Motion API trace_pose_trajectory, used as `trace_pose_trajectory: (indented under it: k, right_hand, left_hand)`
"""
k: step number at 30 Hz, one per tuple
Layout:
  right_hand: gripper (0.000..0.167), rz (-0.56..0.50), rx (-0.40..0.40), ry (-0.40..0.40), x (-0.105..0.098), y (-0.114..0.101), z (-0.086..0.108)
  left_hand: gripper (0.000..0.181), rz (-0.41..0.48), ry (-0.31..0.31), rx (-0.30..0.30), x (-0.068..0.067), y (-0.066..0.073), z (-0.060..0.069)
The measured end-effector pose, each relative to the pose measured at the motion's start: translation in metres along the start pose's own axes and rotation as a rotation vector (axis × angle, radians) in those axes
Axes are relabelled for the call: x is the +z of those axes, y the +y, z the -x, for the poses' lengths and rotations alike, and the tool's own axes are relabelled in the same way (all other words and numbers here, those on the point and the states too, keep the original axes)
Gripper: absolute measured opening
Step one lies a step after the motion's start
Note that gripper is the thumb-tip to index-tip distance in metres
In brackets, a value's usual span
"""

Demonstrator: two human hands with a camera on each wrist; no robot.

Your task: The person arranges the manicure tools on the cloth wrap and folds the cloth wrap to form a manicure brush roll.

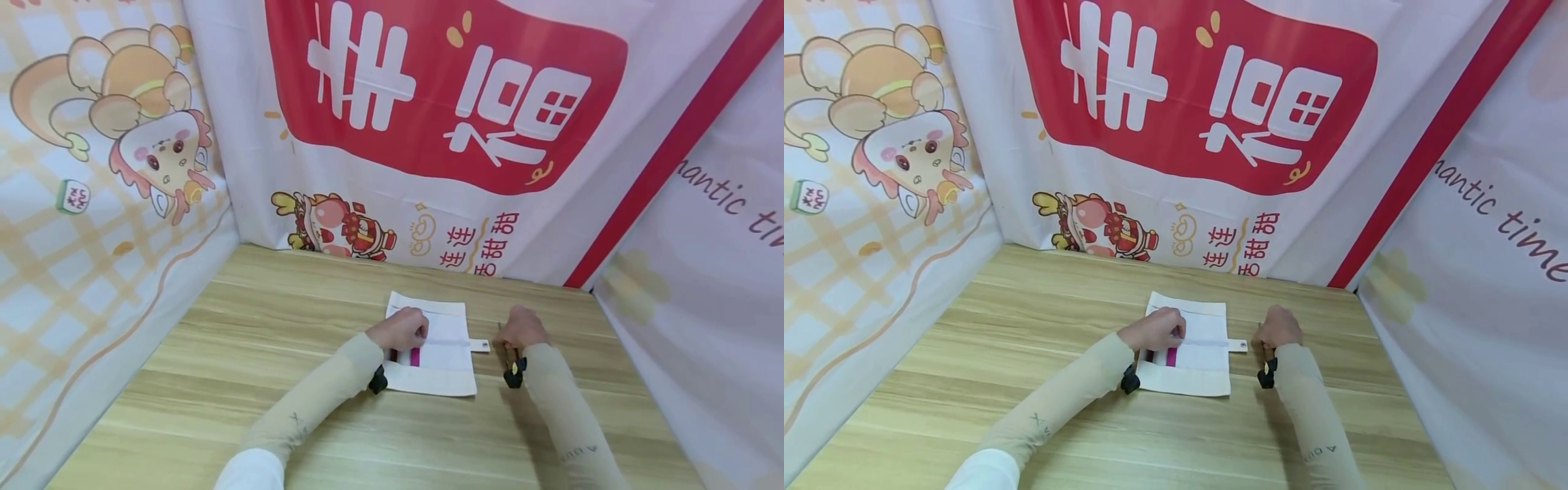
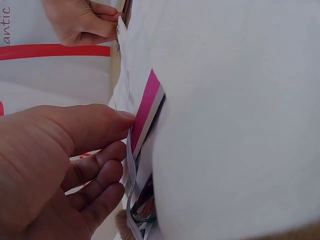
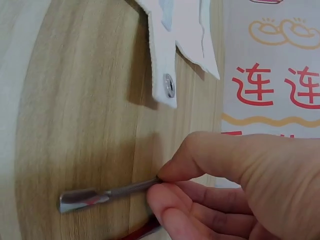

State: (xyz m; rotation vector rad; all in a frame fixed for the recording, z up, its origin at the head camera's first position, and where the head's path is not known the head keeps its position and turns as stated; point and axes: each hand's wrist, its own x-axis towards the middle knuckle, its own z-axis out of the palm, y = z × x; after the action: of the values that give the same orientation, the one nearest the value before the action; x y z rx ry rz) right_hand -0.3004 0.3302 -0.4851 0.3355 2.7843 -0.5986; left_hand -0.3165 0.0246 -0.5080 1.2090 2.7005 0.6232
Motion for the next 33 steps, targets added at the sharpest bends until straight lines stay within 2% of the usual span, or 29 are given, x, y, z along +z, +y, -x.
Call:
trace_pose_trajectory:
  k: [3,6,11,13,16,19,26,30,33]
  right_hand:
    - [0.019,0.019,-0.015,0.013,-0.001,-0.002,-0.005]
    - [0.025,0.028,-0.083,0.045,-0.006,0.001,-0.010]
    - [0.039,-0.090,-0.163,0.081,-0.015,-0.001,-0.020]
    - [0.037,-0.157,-0.196,0.093,-0.017,-0.004,-0.022]
    - [0.023,-0.218,-0.277,0.120,-0.016,-0.011,-0.022]
    - [0.013,-0.293,-0.318,0.123,-0.010,-0.020,-0.021]
    - [0.028,-0.614,-0.278,0.074,0.016,-0.049,-0.022]
    - [0.028,-0.732,-0.252,0.104,0.033,-0.064,-0.028]
    - [0.029,-0.779,-0.233,0.136,0.045,-0.075,-0.031]
  left_hand:
    - [0.010,-0.005,0.000,0.002,-0.001,-0.001,-0.001]
    - [0.011,-0.020,-0.001,0.007,0.000,0.000,-0.002]
    - [0.011,-0.017,0.001,-0.005,-0.001,0.002,-0.003]
    - [0.012,-0.006,-0.001,-0.014,-0.001,0.002,-0.003]
    - [0.012,0.002,-0.006,-0.020,-0.002,0.002,-0.004]
    - [0.013,0.003,-0.008,-0.018,-0.001,0.001,-0.005]
    - [0.016,0.011,-0.025,-0.011,-0.002,-0.002,-0.005]
    - [0.018,0.019,-0.038,-0.026,-0.003,-0.002,-0.005]
    - [0.018,0.028,-0.043,-0.032,-0.003,-0.001,-0.004]
